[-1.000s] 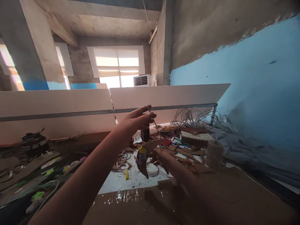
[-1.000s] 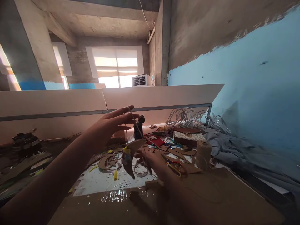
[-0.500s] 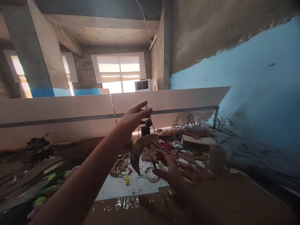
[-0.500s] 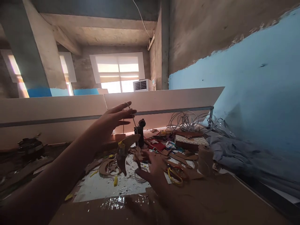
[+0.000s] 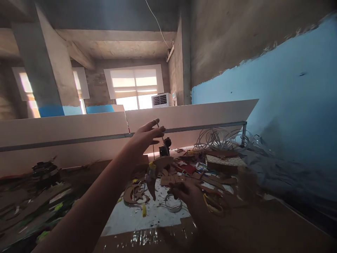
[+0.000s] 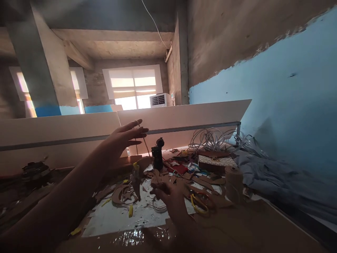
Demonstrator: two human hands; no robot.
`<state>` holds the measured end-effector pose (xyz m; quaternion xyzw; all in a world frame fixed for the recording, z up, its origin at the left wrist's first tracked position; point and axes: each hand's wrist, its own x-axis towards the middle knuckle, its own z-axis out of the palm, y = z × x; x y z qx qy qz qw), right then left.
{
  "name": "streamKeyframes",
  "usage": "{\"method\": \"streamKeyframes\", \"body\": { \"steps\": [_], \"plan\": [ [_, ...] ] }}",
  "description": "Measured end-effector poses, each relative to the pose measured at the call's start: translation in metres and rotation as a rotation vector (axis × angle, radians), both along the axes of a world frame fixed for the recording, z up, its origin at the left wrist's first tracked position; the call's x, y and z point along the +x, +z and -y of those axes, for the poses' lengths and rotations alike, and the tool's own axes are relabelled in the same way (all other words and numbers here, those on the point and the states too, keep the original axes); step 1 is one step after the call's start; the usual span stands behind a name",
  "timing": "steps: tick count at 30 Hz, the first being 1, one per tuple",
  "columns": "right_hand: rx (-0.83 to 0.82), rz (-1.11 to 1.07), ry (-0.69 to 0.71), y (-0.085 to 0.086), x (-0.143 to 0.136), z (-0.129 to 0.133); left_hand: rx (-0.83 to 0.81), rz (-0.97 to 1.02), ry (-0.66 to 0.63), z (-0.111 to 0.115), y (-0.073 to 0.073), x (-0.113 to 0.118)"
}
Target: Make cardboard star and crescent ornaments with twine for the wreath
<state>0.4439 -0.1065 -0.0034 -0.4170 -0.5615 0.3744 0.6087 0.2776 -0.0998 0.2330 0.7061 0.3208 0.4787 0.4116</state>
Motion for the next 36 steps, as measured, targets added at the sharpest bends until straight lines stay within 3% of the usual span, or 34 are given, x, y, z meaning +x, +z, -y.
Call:
{"method": "streamKeyframes", "body": {
  "steps": [9, 17, 22, 28, 36],
  "plan": [
    [0.017, -0.074, 0.132, -0.023, -0.003, -0.028, 0.001, -0.001, 0.01, -0.01, -0.001, -0.006],
    [-0.005, -0.084, 0.098, -0.047, 0.02, -0.027, 0.013, -0.125, 0.063, -0.009, 0.001, -0.012],
    [0.002, -0.098, 0.024, -0.049, 0.028, -0.025, 0.006, -0.118, 0.078, -0.02, -0.002, -0.015],
    [0.078, 0.05, -0.011, -0.02, 0.025, -0.02, -0.005, -0.112, 0.064, -0.015, -0.005, -0.017],
    [0.231, 0.148, -0.086, 0.061, 0.002, -0.019, -0.041, -0.113, 0.053, -0.014, -0.013, -0.012]
  ]
}}
